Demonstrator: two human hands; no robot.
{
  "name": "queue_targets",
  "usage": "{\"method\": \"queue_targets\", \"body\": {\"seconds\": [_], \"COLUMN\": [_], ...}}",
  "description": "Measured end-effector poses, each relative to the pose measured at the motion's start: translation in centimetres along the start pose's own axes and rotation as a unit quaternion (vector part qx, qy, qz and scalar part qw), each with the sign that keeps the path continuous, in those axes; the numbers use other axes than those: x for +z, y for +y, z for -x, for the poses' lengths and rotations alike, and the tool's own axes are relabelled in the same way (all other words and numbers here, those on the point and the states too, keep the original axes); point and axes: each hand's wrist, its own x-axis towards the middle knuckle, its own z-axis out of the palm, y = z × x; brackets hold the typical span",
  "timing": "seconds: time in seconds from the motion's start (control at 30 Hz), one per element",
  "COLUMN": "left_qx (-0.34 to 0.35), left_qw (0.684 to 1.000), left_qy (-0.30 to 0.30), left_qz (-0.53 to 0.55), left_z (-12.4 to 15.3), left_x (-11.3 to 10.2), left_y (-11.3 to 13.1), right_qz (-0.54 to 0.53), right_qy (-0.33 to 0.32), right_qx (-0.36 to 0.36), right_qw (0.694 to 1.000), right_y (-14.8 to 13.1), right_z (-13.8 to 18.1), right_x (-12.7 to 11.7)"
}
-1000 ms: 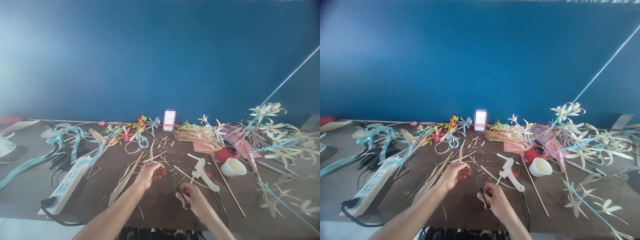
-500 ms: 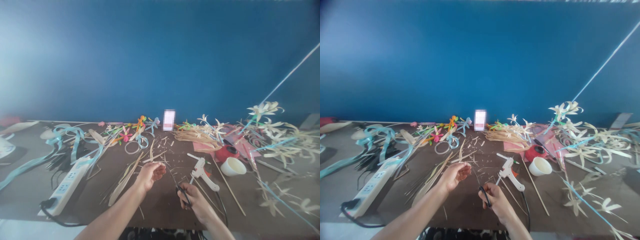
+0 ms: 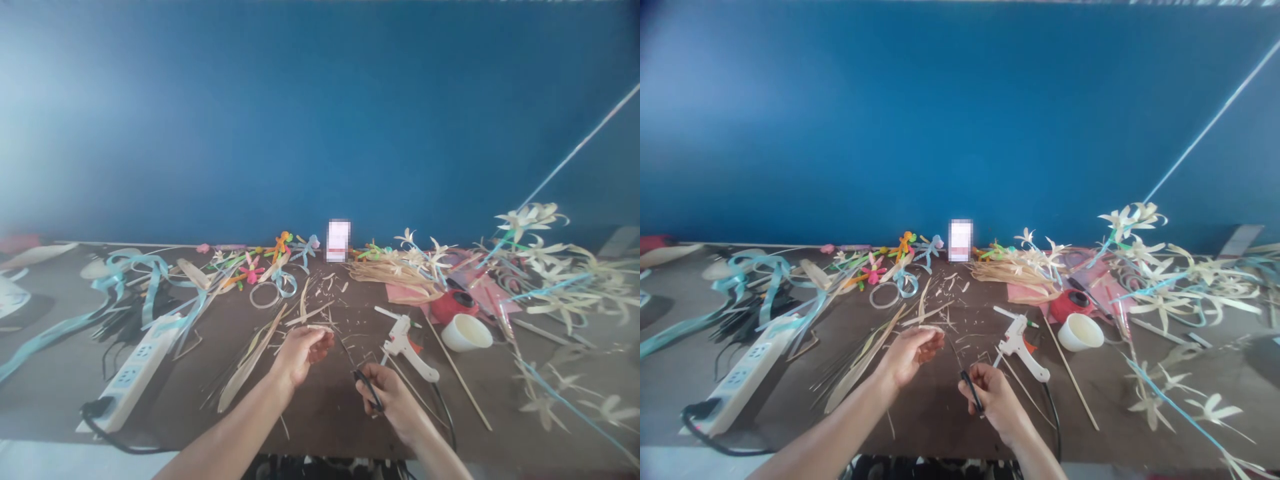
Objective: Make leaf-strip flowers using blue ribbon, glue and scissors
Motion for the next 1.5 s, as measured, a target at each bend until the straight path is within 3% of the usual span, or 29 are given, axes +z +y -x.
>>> {"method": "queue_targets", "body": {"seconds": [0.2,0.8,0.93,1.2,1.33,1.5], "left_qx": [0.059,0.021,0.040,0.077,0.047,0.020], "left_qw": [0.993,0.991,0.978,0.938,0.938,0.944], "left_qy": [-0.004,-0.040,-0.068,-0.147,-0.177,-0.170], "left_qz": [-0.101,-0.126,-0.191,-0.304,-0.294,-0.283], "left_z": [0.5,0.8,1.6,3.6,3.7,3.5], "left_x": [0.0,-0.3,0.3,0.9,0.7,0.2], "left_y": [0.5,1.2,1.6,3.0,3.3,2.9], "right_qz": [0.014,0.020,0.023,0.074,0.052,0.042], "right_qy": [0.004,-0.004,0.011,-0.065,-0.093,-0.101], "right_qx": [-0.002,-0.013,-0.019,-0.013,0.013,0.037], "right_qw": [1.000,1.000,0.999,0.995,0.994,0.993], "right_y": [-0.2,-0.8,-0.6,-1.6,-2.2,-2.0], "right_z": [0.0,0.4,0.4,0.8,1.0,0.9], "right_x": [-0.3,-0.5,-0.5,-2.0,-2.2,-1.9]}}
